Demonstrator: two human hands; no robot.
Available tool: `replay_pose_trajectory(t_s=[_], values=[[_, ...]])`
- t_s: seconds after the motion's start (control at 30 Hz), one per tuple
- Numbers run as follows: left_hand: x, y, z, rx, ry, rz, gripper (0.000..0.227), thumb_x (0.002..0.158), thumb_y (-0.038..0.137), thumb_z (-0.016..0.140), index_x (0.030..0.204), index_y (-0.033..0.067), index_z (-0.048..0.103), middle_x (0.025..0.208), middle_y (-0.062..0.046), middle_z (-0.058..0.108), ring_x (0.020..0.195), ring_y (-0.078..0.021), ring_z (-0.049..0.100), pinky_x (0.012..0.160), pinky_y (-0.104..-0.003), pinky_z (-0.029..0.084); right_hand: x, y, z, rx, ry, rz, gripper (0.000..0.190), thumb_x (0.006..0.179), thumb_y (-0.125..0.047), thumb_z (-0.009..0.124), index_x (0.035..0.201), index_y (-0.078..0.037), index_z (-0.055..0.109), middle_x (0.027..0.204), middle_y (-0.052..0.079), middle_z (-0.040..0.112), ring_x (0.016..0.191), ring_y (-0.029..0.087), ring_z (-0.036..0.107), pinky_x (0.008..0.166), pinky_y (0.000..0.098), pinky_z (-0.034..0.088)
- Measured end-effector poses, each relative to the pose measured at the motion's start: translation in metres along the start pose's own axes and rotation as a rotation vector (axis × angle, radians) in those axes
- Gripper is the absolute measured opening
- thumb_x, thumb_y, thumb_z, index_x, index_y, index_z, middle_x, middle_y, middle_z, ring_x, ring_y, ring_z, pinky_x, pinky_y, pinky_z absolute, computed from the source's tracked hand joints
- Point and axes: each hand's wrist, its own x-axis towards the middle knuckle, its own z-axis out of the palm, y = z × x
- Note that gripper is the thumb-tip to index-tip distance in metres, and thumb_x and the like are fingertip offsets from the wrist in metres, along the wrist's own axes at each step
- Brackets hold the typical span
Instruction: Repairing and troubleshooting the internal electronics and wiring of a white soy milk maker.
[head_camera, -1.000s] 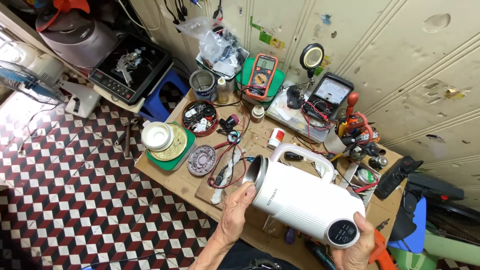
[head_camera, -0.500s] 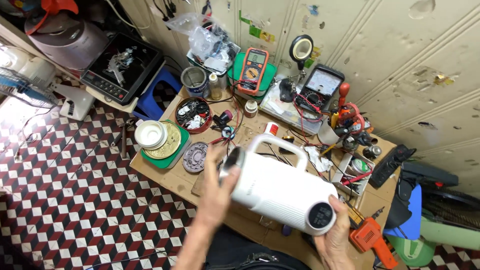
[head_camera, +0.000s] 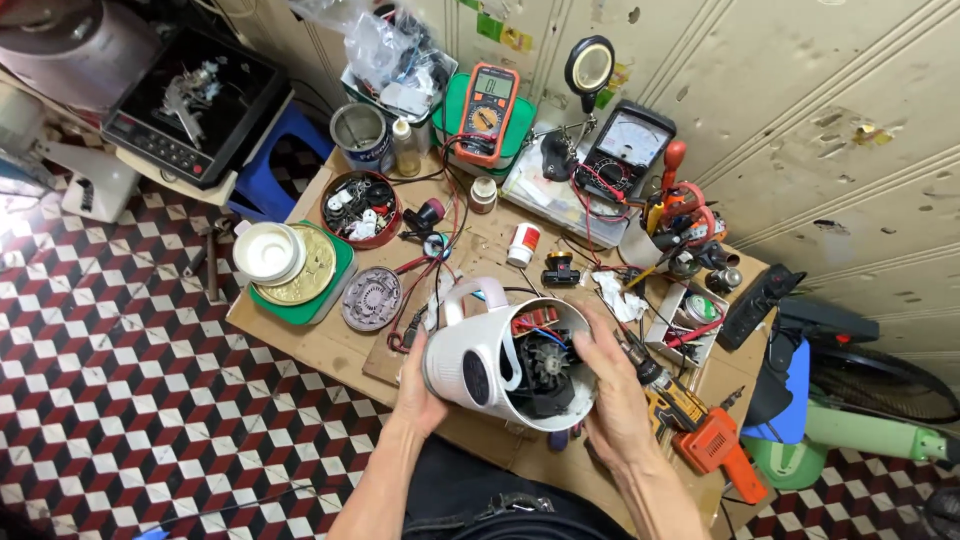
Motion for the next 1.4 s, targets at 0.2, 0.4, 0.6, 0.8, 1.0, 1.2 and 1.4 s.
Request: replay_pose_trajectory(t_s=[0.2, 0.4, 0.6, 0.8, 1.0, 1.2, 1.4], values=[[0.063, -0.030, -0.033, 0.177, 0.307, 0.191, 0.065, 0.094, 0.053, 0.053, 0.142, 0.0092, 0.060, 0.137, -0.010, 0.066, 0.124, -0.0250, 0.061, 0.107, -0.048, 0.047, 0.038, 0.044, -0.006, 0.146, 0.125, 0.010, 0.053, 0.100, -0.016, 0.055, 0.148, 0.004, 0.047, 0.137, 0.016, 0.063, 0.119, 0.022, 0.061, 0.102, 0.0375, 0.051], [0.079, -0.048, -0.049, 0.482, 0.418, 0.226, 0.077, 0.101, 0.061, 0.040, 0.149, 0.0011, 0.049, 0.151, -0.011, 0.052, 0.136, -0.0226, 0.051, 0.113, -0.035, 0.037, 0.049, 0.070, -0.008, 0.089, 0.140, -0.016, 0.050, 0.101, -0.019, 0.053, 0.147, 0.002, 0.050, 0.139, 0.012, 0.063, 0.122, 0.016, 0.061, 0.104, 0.0313, 0.049], [0.065, -0.038, -0.096, 0.546, 0.210, 0.293, 0.081, 0.101, 0.062, 0.037, 0.149, -0.0024, 0.048, 0.157, -0.012, 0.050, 0.145, -0.0194, 0.043, 0.118, -0.031, 0.028, 0.055, 0.084, -0.017, -0.128, 0.148, -0.086, 0.045, 0.104, -0.020, 0.053, 0.143, 0.001, 0.057, 0.140, 0.012, 0.063, 0.126, 0.018, 0.056, 0.108, 0.0310, 0.042], [-0.049, 0.013, 0.023, 0.600, 0.235, 0.528, 0.071, 0.103, 0.050, 0.034, 0.157, 0.0047, 0.034, 0.153, -0.018, 0.051, 0.142, -0.0246, 0.049, 0.116, -0.034, 0.037, 0.053, 0.089, 0.005, -0.187, 0.020, -0.029, 0.044, 0.102, -0.020, 0.054, 0.141, 0.002, 0.058, 0.142, 0.010, 0.062, 0.129, 0.016, 0.056, 0.110, 0.0283, 0.040], [-0.057, 0.010, 0.000, 0.753, 0.120, 0.651, 0.069, 0.104, 0.041, 0.047, 0.157, 0.0006, 0.028, 0.162, -0.014, 0.036, 0.148, -0.0233, 0.038, 0.118, -0.033, 0.032, 0.051, 0.090, 0.005, -0.255, -0.090, 0.055, 0.046, 0.102, -0.023, 0.054, 0.139, 0.002, 0.059, 0.141, 0.010, 0.064, 0.128, 0.015, 0.059, 0.111, 0.0275, 0.042], [-0.082, 0.014, 0.032, 0.957, 0.128, 0.659, 0.069, 0.095, 0.029, 0.068, 0.152, -0.0004, 0.042, 0.154, -0.018, 0.050, 0.140, -0.0249, 0.052, 0.114, -0.035, 0.041, 0.045, 0.086, -0.016, -0.196, -0.074, 0.110, 0.047, 0.103, -0.027, 0.054, 0.139, 0.002, 0.060, 0.138, 0.014, 0.065, 0.127, 0.019, 0.060, 0.111, 0.0310, 0.044], [-0.081, 0.018, 0.029, 1.145, 0.206, 0.728, 0.061, 0.094, 0.028, 0.070, 0.146, 0.0016, 0.052, 0.149, -0.019, 0.058, 0.138, -0.0276, 0.058, 0.112, -0.036, 0.045, 0.026, 0.068, -0.001, -0.565, -0.077, -0.123, 0.043, 0.100, -0.022, 0.057, 0.138, -0.002, 0.060, 0.142, 0.011, 0.063, 0.130, 0.018, 0.059, 0.109, 0.0304, 0.045]])
